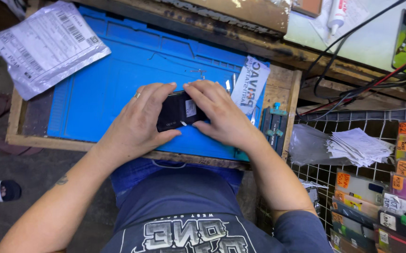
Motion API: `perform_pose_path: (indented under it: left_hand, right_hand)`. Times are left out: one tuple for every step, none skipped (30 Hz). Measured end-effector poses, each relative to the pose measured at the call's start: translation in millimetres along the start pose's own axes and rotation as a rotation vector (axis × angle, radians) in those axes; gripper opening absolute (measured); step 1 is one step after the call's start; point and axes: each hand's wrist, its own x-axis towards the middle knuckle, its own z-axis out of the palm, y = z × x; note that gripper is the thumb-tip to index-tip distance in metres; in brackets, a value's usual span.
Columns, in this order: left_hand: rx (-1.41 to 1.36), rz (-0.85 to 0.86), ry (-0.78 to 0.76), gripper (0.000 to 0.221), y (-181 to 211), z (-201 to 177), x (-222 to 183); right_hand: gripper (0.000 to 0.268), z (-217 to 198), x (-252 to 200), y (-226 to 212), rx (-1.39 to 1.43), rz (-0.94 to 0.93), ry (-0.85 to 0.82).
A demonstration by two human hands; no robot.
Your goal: The person uses a plastic card to pry open the back cover of a smartphone on a blue work mat. They then separate the back cover from the main body, revealing the internal components, and hold the two parts side by side.
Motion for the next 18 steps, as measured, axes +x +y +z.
perform_pose_path:
  left_hand:
    - [-0.017,-0.007,0.008,0.097,2.2,-1.0,-5.3]
    - [-0.034,-0.002,0.015,0.099,3.7,-2.2,-7.7]
    - [-0.050,0.003,0.022,0.100,5.4,-3.5,-9.8]
    - [-0.060,0.013,0.017,0.099,7.1,-4.4,-11.8]
    - [-0.069,0.023,0.012,0.098,8.7,-5.8,-13.9]
    - [-0.079,0.036,0.006,0.096,9.7,-7.3,-15.2]
    - [-0.077,0.035,0.003,0.094,11.1,-8.9,-17.2]
    - [-0.077,0.031,0.000,0.092,13.0,-10.3,-20.3]
    - [-0.076,0.027,-0.003,0.090,13.8,-10.9,-22.2]
    - [-0.069,0.030,0.006,0.089,13.6,-10.9,-23.6]
    - [-0.063,0.032,0.015,0.087,13.3,-10.4,-24.9]
    - [-0.056,0.036,0.024,0.086,12.7,-9.8,-25.4]
    - [-0.039,0.033,0.044,0.086,13.0,-8.9,-26.6]
    - [-0.021,0.034,0.063,0.086,13.6,-7.8,-27.9]
    - [-0.004,0.035,0.082,0.086,14.3,-6.6,-29.0]
    - [0.001,0.028,0.113,0.087,15.3,-4.9,-29.8]
    - [0.006,0.020,0.144,0.089,16.4,-2.8,-30.3]
    - [0.010,0.011,0.177,0.091,17.9,-0.5,-31.1]
  right_hand:
    - [0.085,-0.6,0.9,0.5,0.024,-0.021,-0.013]
    - [0.085,-2.7,2.5,1.8,0.041,-0.038,-0.017]
    - [0.084,-4.5,3.8,2.6,0.057,-0.055,-0.022]
    - [0.084,-6.3,4.6,3.3,0.064,-0.065,-0.025]
    - [0.084,-7.9,5.3,3.8,0.070,-0.076,-0.029]
    - [0.083,-9.3,6.6,4.5,0.075,-0.084,-0.030]
    - [0.084,-10.1,8.7,5.7,0.076,-0.110,-0.031]
    - [0.084,-10.2,10.4,6.8,0.078,-0.135,-0.034]
    - [0.085,-10.1,11.5,7.6,0.080,-0.161,-0.037]
    - [0.085,-9.1,11.8,7.4,0.061,-0.165,-0.037]
    - [0.085,-7.9,12.4,7.0,0.041,-0.169,-0.037]
    - [0.086,-7.2,13.0,6.7,0.021,-0.173,-0.037]
    - [0.085,-6.7,13.4,6.4,0.011,-0.177,-0.030]
    - [0.085,-6.5,13.4,6.0,-0.003,-0.180,-0.020]
    - [0.085,-6.6,13.0,5.8,-0.016,-0.182,-0.009]
    - [0.084,-6.7,11.5,5.3,-0.026,-0.153,0.014]
    - [0.083,-6.3,8.9,4.1,-0.036,-0.124,0.038]
    - [0.082,-5.5,5.7,2.7,-0.046,-0.095,0.060]
